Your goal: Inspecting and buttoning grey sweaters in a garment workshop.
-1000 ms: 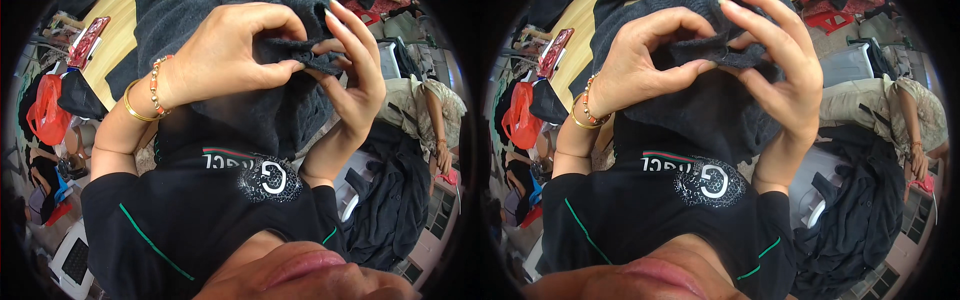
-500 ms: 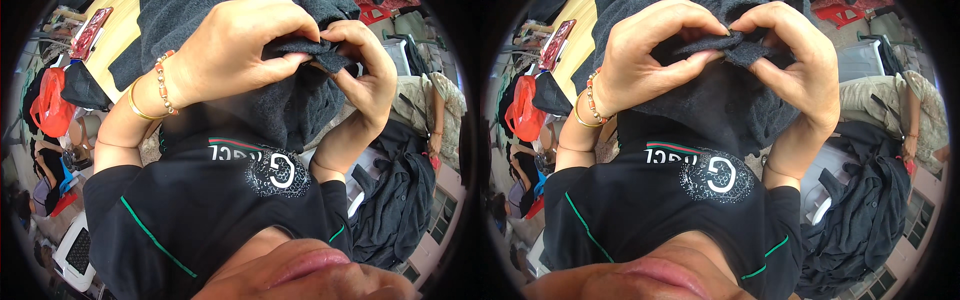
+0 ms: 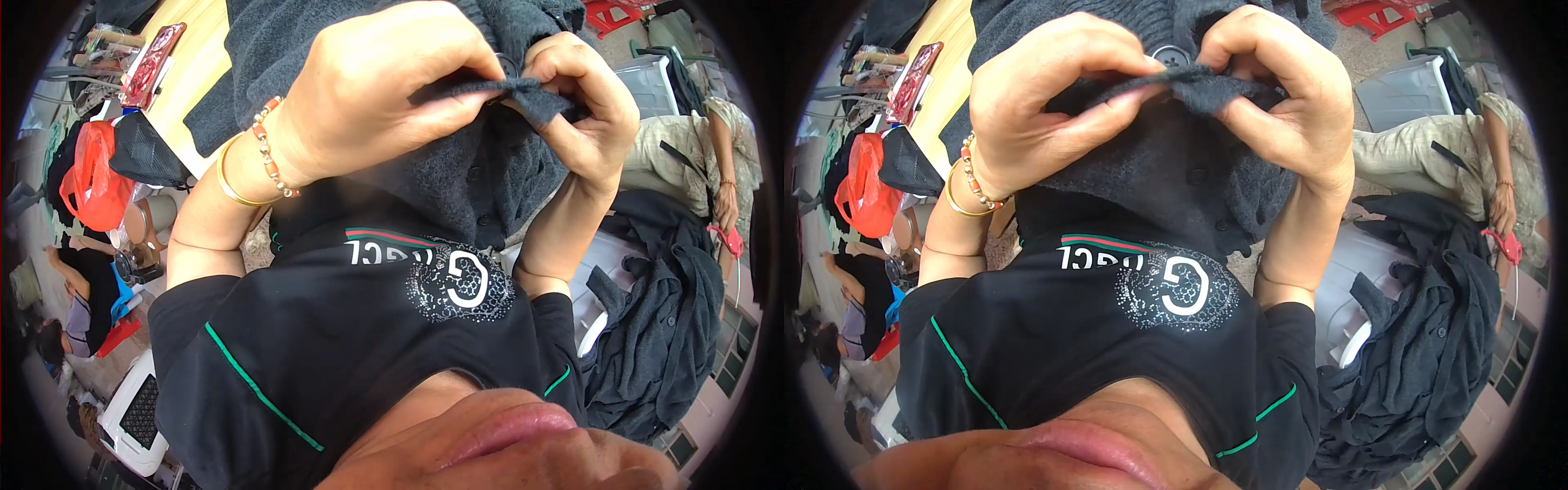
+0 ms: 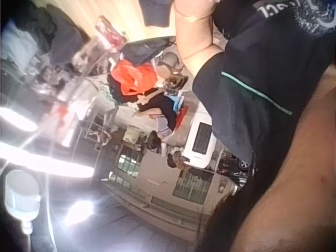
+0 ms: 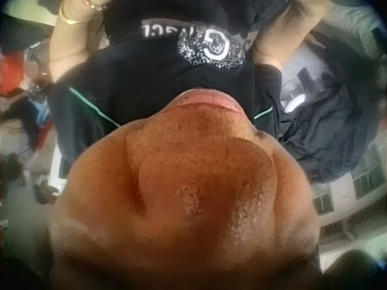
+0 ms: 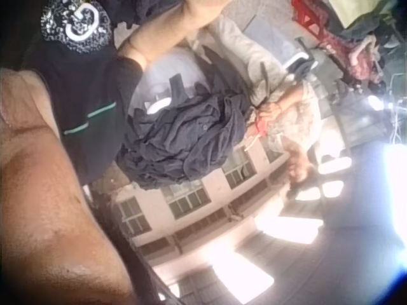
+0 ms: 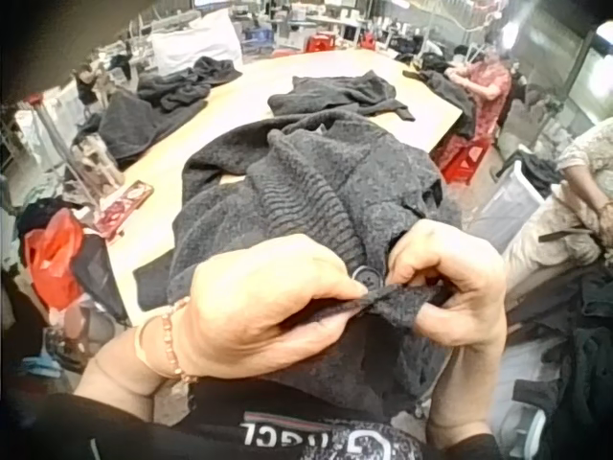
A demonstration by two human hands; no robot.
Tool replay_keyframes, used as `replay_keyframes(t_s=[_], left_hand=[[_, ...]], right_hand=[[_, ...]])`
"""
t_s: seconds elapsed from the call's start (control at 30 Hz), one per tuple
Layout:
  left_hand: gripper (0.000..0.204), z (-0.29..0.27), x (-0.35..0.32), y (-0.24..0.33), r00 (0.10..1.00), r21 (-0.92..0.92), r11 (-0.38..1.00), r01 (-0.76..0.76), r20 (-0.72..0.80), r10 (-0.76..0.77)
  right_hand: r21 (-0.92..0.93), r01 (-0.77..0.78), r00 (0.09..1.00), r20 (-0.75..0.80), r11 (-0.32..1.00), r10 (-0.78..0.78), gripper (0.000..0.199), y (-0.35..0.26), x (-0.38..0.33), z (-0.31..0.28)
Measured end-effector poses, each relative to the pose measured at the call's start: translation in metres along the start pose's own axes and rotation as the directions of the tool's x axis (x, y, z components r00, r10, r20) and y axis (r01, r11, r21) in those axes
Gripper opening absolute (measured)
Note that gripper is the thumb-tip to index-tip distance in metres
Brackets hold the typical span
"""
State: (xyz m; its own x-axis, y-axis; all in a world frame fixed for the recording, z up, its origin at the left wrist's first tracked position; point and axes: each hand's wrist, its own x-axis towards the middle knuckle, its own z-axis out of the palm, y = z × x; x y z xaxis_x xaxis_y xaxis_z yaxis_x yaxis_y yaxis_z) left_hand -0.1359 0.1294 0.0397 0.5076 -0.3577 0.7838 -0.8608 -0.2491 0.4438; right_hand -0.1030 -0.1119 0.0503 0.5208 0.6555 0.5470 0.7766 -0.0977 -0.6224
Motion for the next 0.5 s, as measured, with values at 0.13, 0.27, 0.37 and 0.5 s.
replay_keyframes(t_s=[0.13,0.27,0.37,0.5], left_hand=[[0.024,0.001,-0.002,0.007,0.996,0.094,0.993,0.072,0.053,-0.077],[0.013,-0.006,0.015,0.005,0.98,-0.112,0.975,0.191,0.07,-0.185],[0.024,-0.027,0.046,-0.01,0.898,-0.475,0.767,0.432,0.152,-0.412],[0.032,-0.026,0.115,-0.063,0.958,0.025,0.971,0.238,0.16,-0.238]], right_hand=[[-0.089,0.061,0.997,-0.036,0.994,-0.064,0.024,0.0,0.002,0.01],[-0.295,0.064,0.979,-0.164,0.953,-0.117,0.029,-0.013,-0.003,0.022],[-0.286,-0.052,0.979,-0.205,0.957,-0.008,0.051,-0.023,-0.01,0.038],[-0.312,-0.069,0.964,-0.265,0.948,-0.017,0.049,-0.021,-0.012,0.054]])
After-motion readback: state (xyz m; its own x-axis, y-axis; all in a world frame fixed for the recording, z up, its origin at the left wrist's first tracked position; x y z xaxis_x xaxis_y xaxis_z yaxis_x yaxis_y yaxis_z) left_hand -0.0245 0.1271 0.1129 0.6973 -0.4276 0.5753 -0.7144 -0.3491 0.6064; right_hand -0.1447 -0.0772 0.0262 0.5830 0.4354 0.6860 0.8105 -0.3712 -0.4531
